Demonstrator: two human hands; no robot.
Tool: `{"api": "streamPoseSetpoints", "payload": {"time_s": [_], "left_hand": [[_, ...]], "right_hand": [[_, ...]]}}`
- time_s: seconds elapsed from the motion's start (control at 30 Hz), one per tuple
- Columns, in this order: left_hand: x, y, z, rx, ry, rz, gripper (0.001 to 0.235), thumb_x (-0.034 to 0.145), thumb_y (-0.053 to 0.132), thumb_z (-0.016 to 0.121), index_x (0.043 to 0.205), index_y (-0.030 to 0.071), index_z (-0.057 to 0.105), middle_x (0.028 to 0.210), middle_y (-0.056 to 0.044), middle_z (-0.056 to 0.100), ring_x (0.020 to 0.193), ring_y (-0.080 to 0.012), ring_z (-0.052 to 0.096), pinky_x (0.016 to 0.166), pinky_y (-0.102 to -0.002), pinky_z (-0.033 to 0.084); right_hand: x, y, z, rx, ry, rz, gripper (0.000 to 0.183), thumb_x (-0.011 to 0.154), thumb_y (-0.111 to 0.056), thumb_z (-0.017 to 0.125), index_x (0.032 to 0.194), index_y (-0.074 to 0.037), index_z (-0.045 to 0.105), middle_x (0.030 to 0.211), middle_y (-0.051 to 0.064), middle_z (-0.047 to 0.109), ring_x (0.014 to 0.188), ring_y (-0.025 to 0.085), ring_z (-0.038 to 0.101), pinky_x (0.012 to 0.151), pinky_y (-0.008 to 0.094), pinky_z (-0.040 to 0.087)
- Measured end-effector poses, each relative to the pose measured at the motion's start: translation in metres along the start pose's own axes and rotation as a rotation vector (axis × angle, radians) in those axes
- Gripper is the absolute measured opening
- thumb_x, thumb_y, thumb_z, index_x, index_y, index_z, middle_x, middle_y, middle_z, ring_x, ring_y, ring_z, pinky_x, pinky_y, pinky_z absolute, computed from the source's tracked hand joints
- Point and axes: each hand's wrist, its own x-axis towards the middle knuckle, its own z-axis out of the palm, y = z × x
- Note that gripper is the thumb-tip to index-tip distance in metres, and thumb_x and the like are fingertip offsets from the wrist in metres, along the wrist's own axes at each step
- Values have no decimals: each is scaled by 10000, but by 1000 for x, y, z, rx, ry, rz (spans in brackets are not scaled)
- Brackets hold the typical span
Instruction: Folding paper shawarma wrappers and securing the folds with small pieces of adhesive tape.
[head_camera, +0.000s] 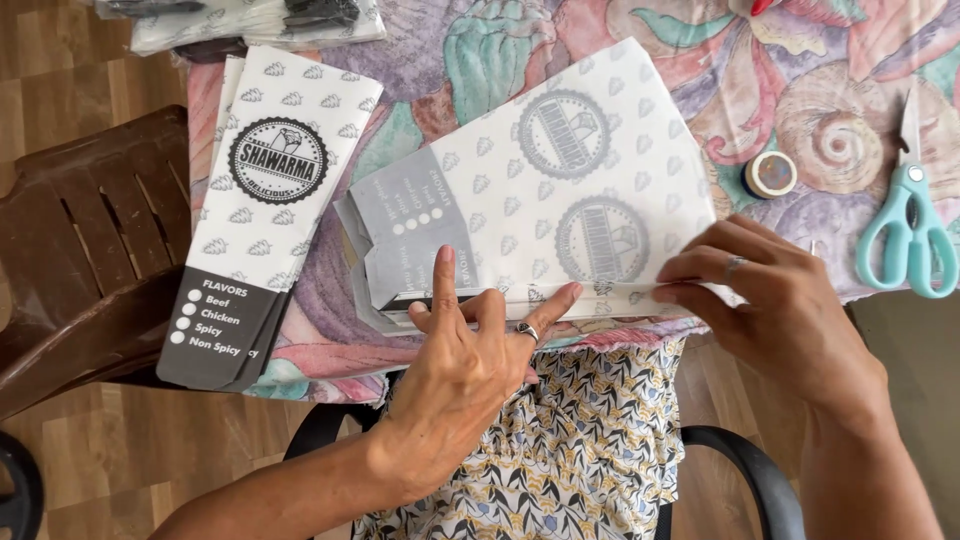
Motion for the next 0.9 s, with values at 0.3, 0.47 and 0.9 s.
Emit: {"api": "streamPoseSetpoints", "payload": {"time_s": [0.3,0.47,0.9], "left_hand": [[9,2,-7,94,-54,18,1201,795,978,458,1664,260,44,710,10,366,540,-307,665,1149,-588,404],[8,4,-9,90,-74,41,979,890,-223,392,1674,237,27,682,14,323,566,-250,575,1127,-630,411],[8,7,-6,73,-71,-13,915,931,-167,341,1676,301,91,735,-27,386,526,-345,680,1152,-606,381]], "right_hand": [[-1,10,5,222,114,27,48,877,-68,770,907,-36,750,801,38,725,655,143,600,626,263,482],[6,4,5,205,40,115,39,911,-96,751,874,-86,758,798,20,725,640,134,624,567,269,496],[-25,17,14,123,238,90,45,923,-30,779,956,-12,754,787,46,639,711,182,488,673,309,396]]}}
